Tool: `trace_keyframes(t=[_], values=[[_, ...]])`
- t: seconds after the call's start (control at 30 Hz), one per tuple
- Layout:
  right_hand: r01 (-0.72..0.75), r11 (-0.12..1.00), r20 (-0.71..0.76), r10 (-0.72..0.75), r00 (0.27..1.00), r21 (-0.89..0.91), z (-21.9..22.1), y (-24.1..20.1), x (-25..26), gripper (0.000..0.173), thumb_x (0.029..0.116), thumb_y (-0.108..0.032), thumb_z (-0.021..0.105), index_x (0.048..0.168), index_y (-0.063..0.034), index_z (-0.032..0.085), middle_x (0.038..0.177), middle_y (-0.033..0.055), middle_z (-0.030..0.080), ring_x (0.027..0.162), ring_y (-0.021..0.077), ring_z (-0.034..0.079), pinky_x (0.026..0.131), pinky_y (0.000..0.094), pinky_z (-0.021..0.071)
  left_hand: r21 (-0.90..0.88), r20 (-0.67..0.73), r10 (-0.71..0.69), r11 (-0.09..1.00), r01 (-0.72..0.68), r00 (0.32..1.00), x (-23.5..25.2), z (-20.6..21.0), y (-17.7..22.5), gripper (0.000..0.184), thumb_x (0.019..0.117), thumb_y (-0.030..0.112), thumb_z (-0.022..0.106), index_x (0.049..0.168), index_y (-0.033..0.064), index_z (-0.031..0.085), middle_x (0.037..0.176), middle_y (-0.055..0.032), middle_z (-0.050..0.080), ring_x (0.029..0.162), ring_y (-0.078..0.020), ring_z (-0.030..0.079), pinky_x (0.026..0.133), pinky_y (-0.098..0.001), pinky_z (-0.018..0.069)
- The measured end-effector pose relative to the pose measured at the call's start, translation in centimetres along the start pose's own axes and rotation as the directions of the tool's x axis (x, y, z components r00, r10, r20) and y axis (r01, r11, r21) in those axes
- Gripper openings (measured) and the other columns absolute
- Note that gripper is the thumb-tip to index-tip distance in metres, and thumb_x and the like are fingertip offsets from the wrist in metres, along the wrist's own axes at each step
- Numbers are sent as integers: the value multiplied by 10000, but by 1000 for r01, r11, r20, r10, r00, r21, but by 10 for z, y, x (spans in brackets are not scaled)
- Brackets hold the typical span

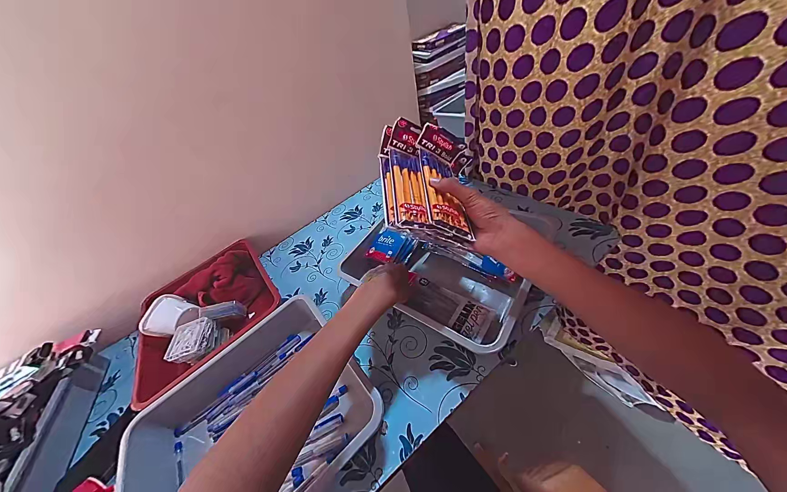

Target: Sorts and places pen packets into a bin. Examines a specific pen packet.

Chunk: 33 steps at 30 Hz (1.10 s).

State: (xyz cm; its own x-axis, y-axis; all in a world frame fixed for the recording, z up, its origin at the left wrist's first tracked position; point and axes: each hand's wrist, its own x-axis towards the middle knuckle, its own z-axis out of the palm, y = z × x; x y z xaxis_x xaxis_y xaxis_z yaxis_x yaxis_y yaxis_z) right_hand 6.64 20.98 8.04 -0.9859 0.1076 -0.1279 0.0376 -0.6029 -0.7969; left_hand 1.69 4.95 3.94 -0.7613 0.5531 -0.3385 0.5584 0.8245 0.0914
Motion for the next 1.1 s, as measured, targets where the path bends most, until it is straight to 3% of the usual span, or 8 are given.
trace_keyframes(t=[0.03, 0.23, 0.33, 0.57, 0.7, 0.9, 1.0, 1.1], values=[[8, 1000, -6, -8, 1000, -6, 0, 0, -2, 198, 1035, -275, 556, 1151, -121, 597, 932, 53, 714, 833, 140, 731, 716, 295, 624, 1, 64, -19, 1000, 19, 998, -1, -2, 4, 498, 967, 396, 679, 1142, -70, 664, 1202, -274, 646, 1192, -432, 593, 992, -619, 441], [-14, 1000, -11, 14, 1000, 11, -7, 3, -4, 214, 1028, -288, 568, 1163, -125, 599, 948, 55, 716, 844, 142, 731, 726, 303, 625, 65, 108, -6, 998, -1, 994, 21, 7, 16, 549, 922, 460, 716, 1104, -57, 675, 1182, -257, 653, 1161, -412, 612, 956, -614, 468], [-20, 999, 6, 20, 1000, 33, -8, 3, -4, 199, 1035, -282, 552, 1149, -125, 596, 941, 52, 712, 839, 137, 730, 726, 299, 625, 43, 87, 18, 999, -22, 996, 19, 8, 26, 469, 910, 345, 757, 1051, -89, 652, 1117, -279, 647, 1102, -423, 623, 920, -607, 480], [-23, 999, 30, 21, 999, 47, -13, 2, -2, 219, 1037, -289, 551, 1175, -126, 594, 968, 61, 711, 866, 148, 728, 745, 314, 624, 65, 101, 110, 991, -117, 989, 35, 9, 17, 516, 871, 404, 794, 937, -88, 655, 967, -244, 653, 937, -383, 641, 815, -572, 498], [-2, 1000, -2, 2, 1000, 14, -16, 0, -4, 223, 1030, -297, 563, 1172, -128, 599, 950, 54, 713, 840, 139, 728, 720, 298, 623, -96, 67, 155, 984, -149, 986, 37, 8, 4, 439, 880, 363, 794, 894, -51, 647, 858, -183, 629, 800, -297, 609, 742, -511, 486], [-9, 1000, -6, 9, 1000, 7, -26, -5, 1, 249, 1031, -324, 552, 1180, -132, 605, 963, 56, 711, 850, 143, 722, 711, 299, 618, -550, -89, 313, 776, -308, 946, 30, 0, -17, 335, 891, 184, 787, 1122, -22, 658, 925, -122, 664, 794, -161, 619, 752, -361, 528], [26, 1000, -22, -26, 999, -1, -27, -10, -1, 255, 1027, -321, 563, 1183, -128, 617, 957, 58, 716, 838, 140, 725, 705, 297, 622, -709, -75, 257, 666, -233, 963, 27, 1, -17, 379, 923, 115, 744, 1227, -35, 576, 1041, -171, 653, 868, -216, 679, 777, -398, 597], [81, 997, 7, -81, 997, -8, -28, -15, -7, 220, 1039, -304, 542, 1169, -138, 604, 947, 42, 717, 836, 124, 726, 711, 283, 623, -787, -154, 117, 586, -194, 981, 18, -3, -21, 427, 943, 110, 704, 1319, -20, 548, 1091, -185, 660, 899, -237, 652, 778, -424, 558]])
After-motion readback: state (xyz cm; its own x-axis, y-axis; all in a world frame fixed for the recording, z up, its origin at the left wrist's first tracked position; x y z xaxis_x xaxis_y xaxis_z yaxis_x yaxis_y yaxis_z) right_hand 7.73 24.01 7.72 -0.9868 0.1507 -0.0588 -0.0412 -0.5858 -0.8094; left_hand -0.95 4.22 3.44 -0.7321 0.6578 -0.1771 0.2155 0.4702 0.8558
